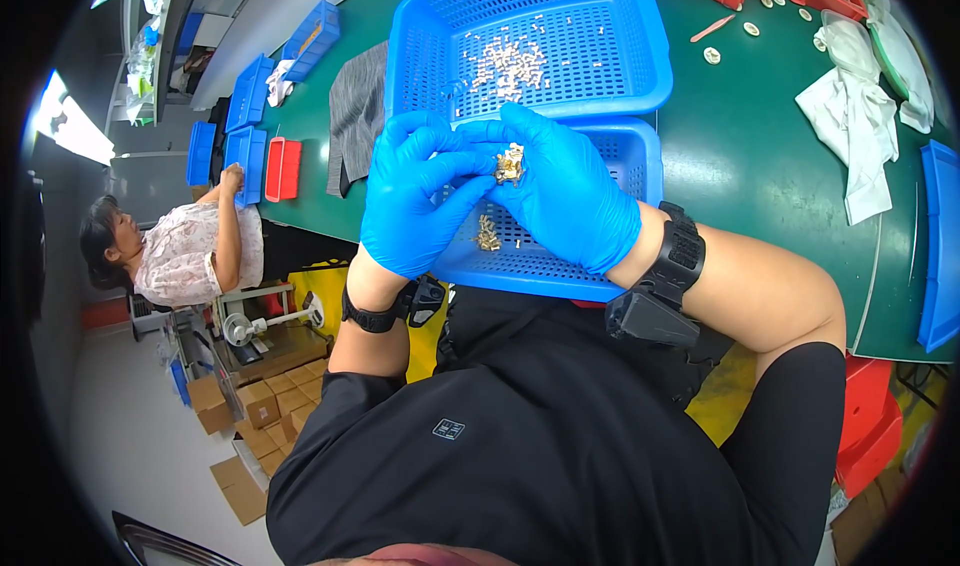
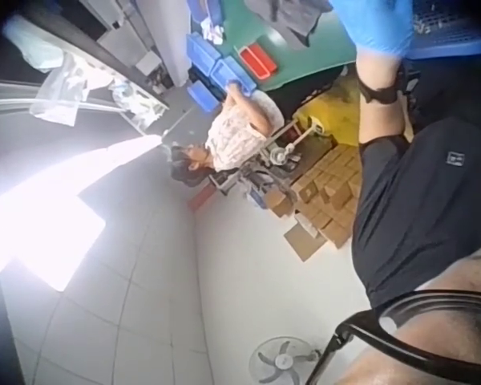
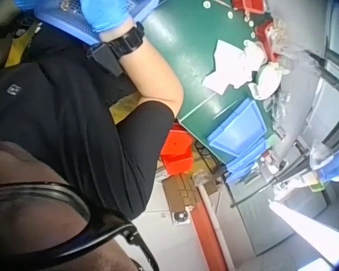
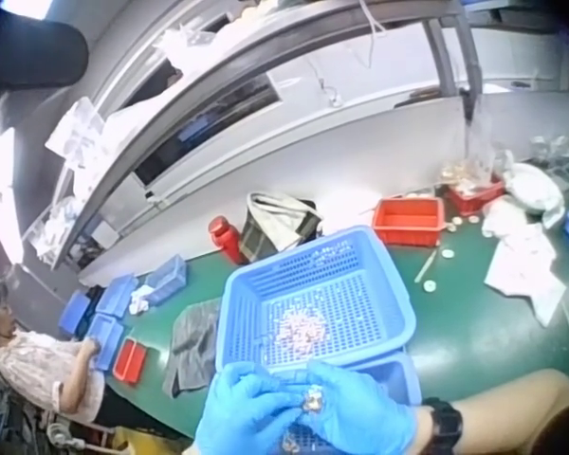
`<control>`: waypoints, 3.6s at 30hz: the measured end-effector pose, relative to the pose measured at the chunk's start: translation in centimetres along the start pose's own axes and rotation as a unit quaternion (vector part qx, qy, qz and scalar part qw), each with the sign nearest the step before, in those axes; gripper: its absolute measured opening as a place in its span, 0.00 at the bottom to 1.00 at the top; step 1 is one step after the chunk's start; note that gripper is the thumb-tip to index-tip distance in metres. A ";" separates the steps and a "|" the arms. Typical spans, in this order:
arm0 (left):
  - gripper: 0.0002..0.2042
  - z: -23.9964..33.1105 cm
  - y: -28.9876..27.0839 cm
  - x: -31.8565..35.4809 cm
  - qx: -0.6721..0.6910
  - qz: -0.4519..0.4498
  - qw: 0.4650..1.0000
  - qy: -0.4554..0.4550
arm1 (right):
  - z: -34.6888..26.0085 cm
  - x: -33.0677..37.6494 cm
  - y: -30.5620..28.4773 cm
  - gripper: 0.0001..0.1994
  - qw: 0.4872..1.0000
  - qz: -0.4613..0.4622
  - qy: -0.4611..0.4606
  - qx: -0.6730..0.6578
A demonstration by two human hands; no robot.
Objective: The person picks up small metal components from a blue basket, turns them over between gloved fingers, and places them into a smaller blue tray before pouring them back into the basket.
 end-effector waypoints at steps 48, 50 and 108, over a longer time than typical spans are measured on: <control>0.11 -1.6 -1.4 0.5 0.147 0.140 0.979 0.006 | -0.7 0.4 1.8 0.15 0.998 0.014 0.033 -0.043; 0.11 -1.5 -1.6 0.5 0.147 0.145 0.978 0.013 | -0.9 0.4 1.7 0.15 0.998 0.012 0.043 -0.052; 0.11 -1.5 -1.1 0.3 0.101 0.104 0.989 -0.024 | -0.5 0.3 1.6 0.16 1.000 0.019 0.020 -0.006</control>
Point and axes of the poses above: each hand's wrist, its own x-axis away from the middle knuckle, its own y-axis out of the palm, z = x × y, the point moved 6 cm from there along -x, towards the middle knuckle, and after that the axes turned 12 degrees about x, right-handed, at the moved point
